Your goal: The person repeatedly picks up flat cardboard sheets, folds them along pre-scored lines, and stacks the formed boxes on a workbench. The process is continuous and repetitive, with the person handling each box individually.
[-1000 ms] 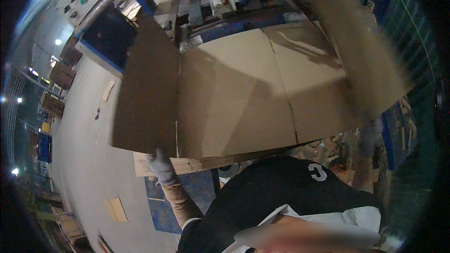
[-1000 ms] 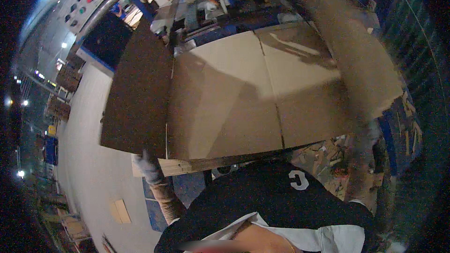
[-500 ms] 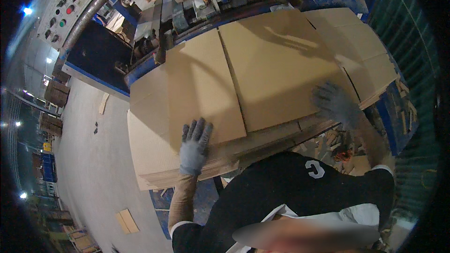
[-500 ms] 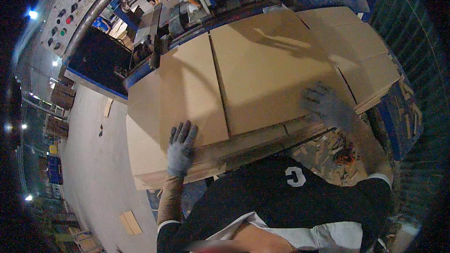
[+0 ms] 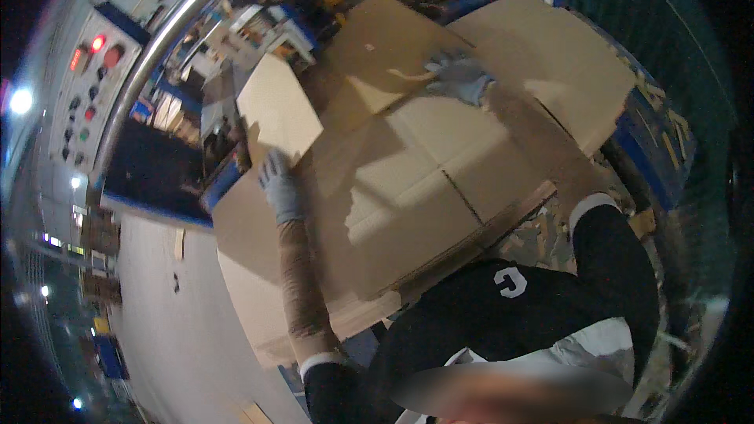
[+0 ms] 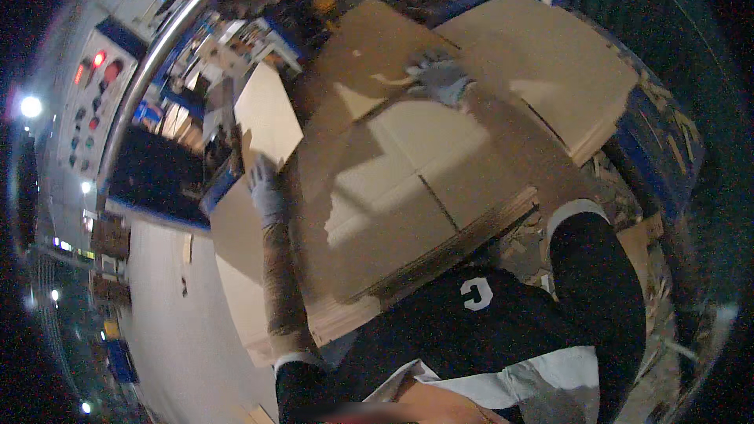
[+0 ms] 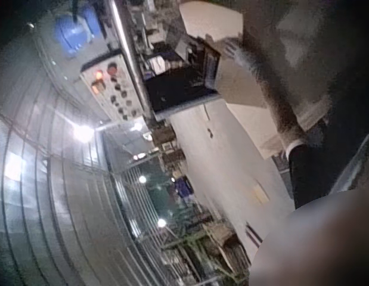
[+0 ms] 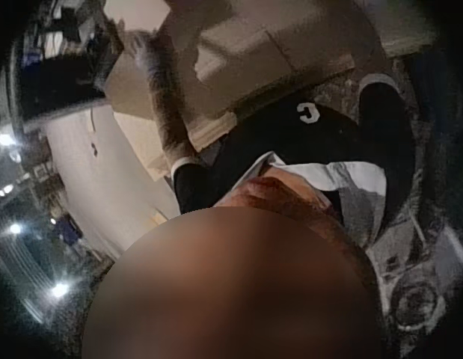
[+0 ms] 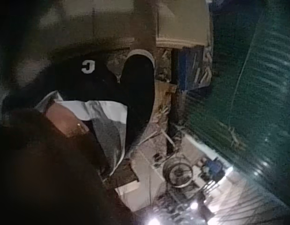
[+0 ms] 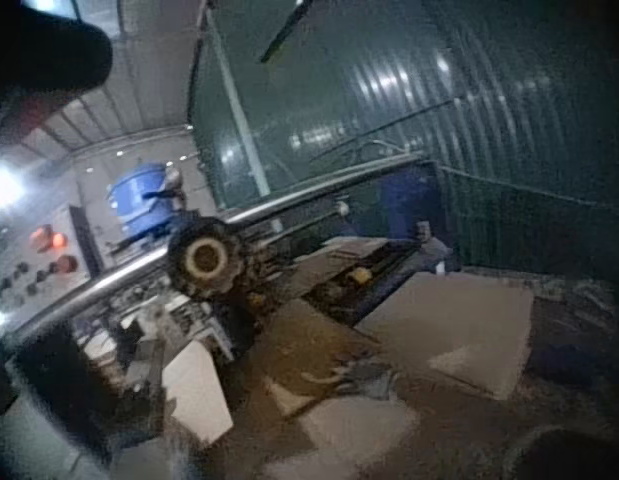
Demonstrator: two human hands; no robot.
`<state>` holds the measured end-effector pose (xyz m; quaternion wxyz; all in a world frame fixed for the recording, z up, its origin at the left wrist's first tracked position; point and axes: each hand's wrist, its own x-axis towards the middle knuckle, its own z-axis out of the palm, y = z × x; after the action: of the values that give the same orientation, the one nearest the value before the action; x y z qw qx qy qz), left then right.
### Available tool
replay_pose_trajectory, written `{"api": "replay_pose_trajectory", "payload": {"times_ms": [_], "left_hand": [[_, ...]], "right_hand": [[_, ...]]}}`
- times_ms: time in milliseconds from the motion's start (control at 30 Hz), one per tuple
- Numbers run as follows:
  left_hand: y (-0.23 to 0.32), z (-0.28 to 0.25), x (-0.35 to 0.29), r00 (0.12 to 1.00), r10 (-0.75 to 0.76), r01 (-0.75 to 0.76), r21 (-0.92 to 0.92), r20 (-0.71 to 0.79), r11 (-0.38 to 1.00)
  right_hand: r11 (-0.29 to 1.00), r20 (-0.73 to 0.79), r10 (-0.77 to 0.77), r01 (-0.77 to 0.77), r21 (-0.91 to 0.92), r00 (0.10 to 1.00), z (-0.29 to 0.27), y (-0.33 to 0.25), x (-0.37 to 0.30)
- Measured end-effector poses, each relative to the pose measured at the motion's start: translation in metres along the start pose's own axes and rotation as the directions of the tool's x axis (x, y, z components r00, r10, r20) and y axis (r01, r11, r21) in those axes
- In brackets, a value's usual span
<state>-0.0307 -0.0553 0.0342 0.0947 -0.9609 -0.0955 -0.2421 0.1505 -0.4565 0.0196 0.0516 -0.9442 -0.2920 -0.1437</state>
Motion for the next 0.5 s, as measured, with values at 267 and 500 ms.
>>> {"api": "replay_pose_trajectory", "payload": {"times_ms": [267, 500], "left_hand": [[-0.063, -0.072, -0.158, 0.500, -0.864, 0.791, -0.377, -0.055, 0.482], [-0.105, -0.089, -0.250, 0.018, -1.000, 0.968, -0.251, -0.020, 0.022]], "right_hand": [[0.659, -0.127, 0.749, -0.707, 0.257, 0.651, -0.042, 0.084, -0.163], [0.533, -0.431, 0.767, -0.846, 0.019, 0.474, -0.011, 0.148, -0.242]]}}
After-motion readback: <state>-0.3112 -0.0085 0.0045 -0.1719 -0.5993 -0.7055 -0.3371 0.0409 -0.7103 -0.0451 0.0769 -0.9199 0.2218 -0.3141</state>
